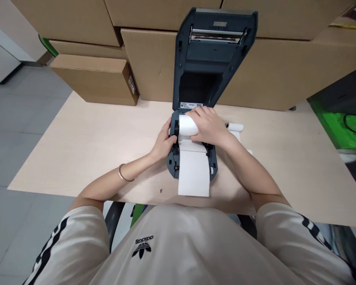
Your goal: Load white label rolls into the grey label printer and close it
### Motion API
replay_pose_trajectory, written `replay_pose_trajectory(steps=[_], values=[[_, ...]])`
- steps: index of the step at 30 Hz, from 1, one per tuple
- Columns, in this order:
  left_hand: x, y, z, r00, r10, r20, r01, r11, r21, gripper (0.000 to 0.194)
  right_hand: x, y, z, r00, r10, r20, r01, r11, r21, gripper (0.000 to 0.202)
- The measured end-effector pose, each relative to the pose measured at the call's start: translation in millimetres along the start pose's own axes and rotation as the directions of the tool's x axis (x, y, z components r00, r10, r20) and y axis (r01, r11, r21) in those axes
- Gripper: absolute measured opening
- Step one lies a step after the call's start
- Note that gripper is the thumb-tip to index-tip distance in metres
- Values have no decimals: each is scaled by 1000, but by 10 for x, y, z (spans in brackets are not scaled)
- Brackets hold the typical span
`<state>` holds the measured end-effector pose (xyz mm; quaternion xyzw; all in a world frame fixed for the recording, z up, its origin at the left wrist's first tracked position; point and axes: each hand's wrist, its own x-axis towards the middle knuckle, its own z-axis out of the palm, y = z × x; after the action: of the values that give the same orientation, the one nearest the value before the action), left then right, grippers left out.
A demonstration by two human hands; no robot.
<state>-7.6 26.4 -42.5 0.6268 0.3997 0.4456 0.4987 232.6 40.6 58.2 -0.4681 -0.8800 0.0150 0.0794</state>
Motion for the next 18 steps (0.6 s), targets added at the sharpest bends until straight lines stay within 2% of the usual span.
replay_pose_trajectory(steps=[3,6,8,12,14,16,18], values=[[-4,14,1,1000,-2,-9,3,1000,5,95,-30,-43,88,1000,-23,-20,23,1000,8,74],[-6,49,15,1000,-9,-15,9,1000,10,97,-74,-90,63,1000,-23,-10,23,1000,-4,79],[-6,74,26,1000,-18,-21,18,1000,10,99,-116,-133,-36,1000,-9,22,10,1000,-7,77],[-2,99,35,1000,-23,-11,23,1000,9,101,-277,-282,-360,997,38,68,-38,999,1,48],[-1,93,32,1000,-4,5,4,1000,6,100,-402,-385,-512,990,40,135,-44,999,32,43],[-4,84,27,1000,18,15,-18,1000,7,98,-544,-488,-610,971,-32,236,10,995,95,44],[-10,85,26,1000,28,10,-29,1000,12,96,-682,-576,-645,930,-158,332,103,979,177,47]])
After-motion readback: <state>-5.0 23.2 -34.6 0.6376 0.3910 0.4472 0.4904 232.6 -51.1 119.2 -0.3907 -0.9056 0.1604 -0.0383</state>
